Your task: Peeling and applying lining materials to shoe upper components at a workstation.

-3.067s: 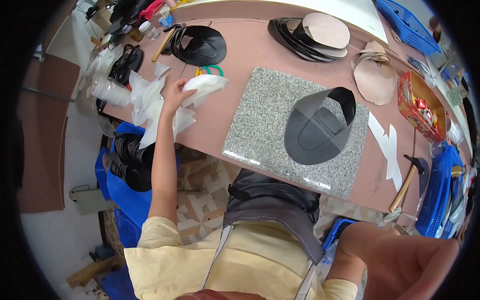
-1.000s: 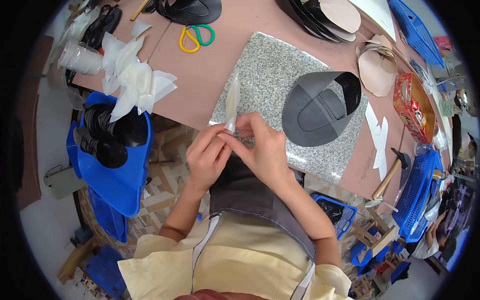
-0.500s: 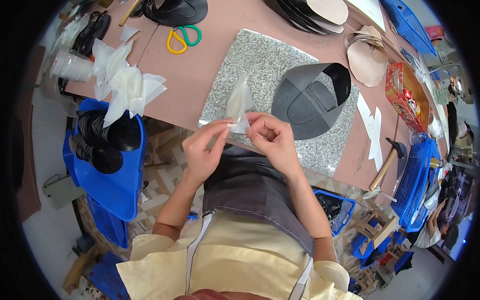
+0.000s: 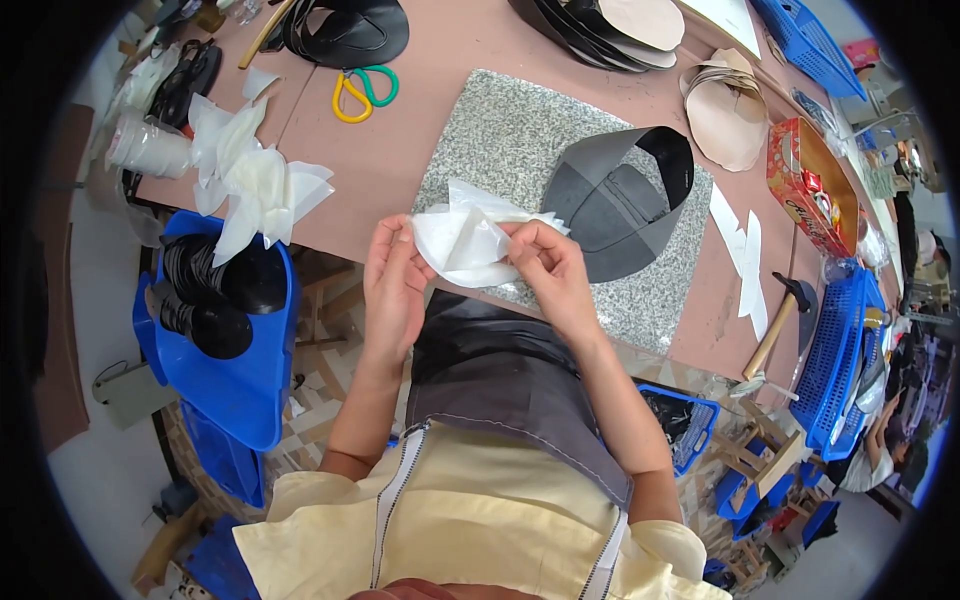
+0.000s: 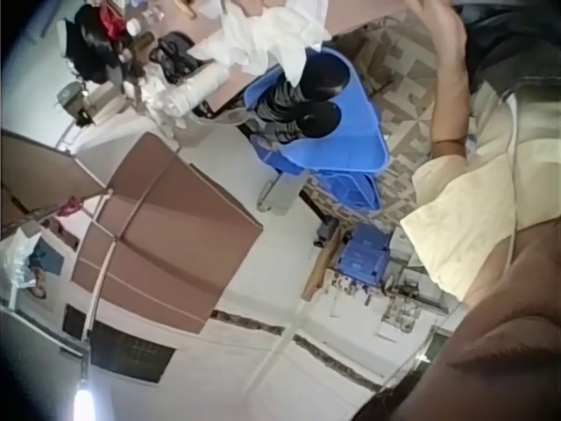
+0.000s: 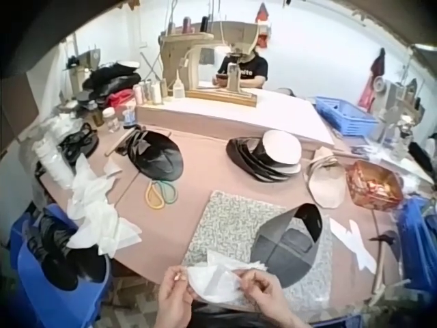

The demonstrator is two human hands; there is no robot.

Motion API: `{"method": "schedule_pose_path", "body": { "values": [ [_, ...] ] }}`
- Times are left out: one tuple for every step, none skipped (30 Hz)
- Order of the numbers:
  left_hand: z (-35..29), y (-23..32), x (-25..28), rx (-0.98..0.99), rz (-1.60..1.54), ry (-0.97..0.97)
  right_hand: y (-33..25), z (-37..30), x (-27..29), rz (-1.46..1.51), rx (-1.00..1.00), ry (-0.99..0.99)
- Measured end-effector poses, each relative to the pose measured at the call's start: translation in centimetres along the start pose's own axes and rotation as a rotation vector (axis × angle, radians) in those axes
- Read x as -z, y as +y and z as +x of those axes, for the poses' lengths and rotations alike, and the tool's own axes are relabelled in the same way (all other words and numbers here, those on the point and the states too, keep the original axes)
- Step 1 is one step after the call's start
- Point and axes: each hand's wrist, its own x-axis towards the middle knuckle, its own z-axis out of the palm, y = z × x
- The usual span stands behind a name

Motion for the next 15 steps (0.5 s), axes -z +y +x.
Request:
{"method": "schedule_pose_path", "body": {
  "values": [
    [-0.2, -0.6, 0.1, -0.04, 0.019, 0.009, 0.3, 0.0, -0.5, 0.035, 0.02, 0.067],
    [-0.4, -1.2, 0.1, -0.079, 0.038, 0.017, 0.3, 0.1, -0.9, 0.037, 0.024, 0.07],
    [-0.5, -1.6, 0.0, -0.119, 0.057, 0.029, 0.2, 0.1, -1.6, 0.019, 0.097, 0.066],
    [-0.6, -1.9, -0.4, -0.118, 0.06, 0.027, 0.1, 0.1, -2.2, 0.0, 0.169, 0.063],
    [-0.7, -2.2, -1.0, -0.149, 0.128, 0.052, 0.1, 0.1, -2.8, -0.019, 0.242, 0.061],
    [-0.7, -2.5, -1.7, -0.179, 0.196, 0.076, 0.2, 0.1, -3.4, -0.017, 0.244, 0.064],
    [-0.8, -2.7, -2.1, -0.211, 0.264, 0.101, 0.3, 0.1, -4.2, -0.163, 0.306, 0.134],
    [-1.0, -3.0, -2.4, -0.209, 0.266, 0.096, 0.4, 0.1, -4.7, -0.311, 0.369, 0.205],
    [-1.2, -3.4, -2.6, -0.239, 0.264, 0.111, 0.4, 0.1, -4.9, -0.458, 0.43, 0.276],
    [-1.4, -3.6, -2.7, -0.27, 0.262, 0.127, 0.5, 0.1, -4.6, -0.458, 0.432, 0.28],
    [-1.4, -3.8, -2.8, -0.3, 0.26, 0.142, 1.0, 0.2, -4.1, -0.447, 0.373, 0.276],
    [-1.2, -3.7, -2.7, -0.3, 0.261, 0.138, 1.5, 0.3, -3.6, -0.436, 0.315, 0.271],
    [-0.8, -3.5, -2.4, -0.277, 0.248, 0.139, 1.6, 0.3, -3.3, -0.425, 0.256, 0.266],
    [-0.3, -3.1, -2.0, -0.254, 0.235, 0.14, 1.4, 0.1, -2.9, -0.425, 0.257, 0.27],
    [0.2, -2.7, -1.7, -0.233, 0.221, 0.142, 0.7, -0.1, -2.4, -0.308, 0.156, 0.24]
  ]
}}
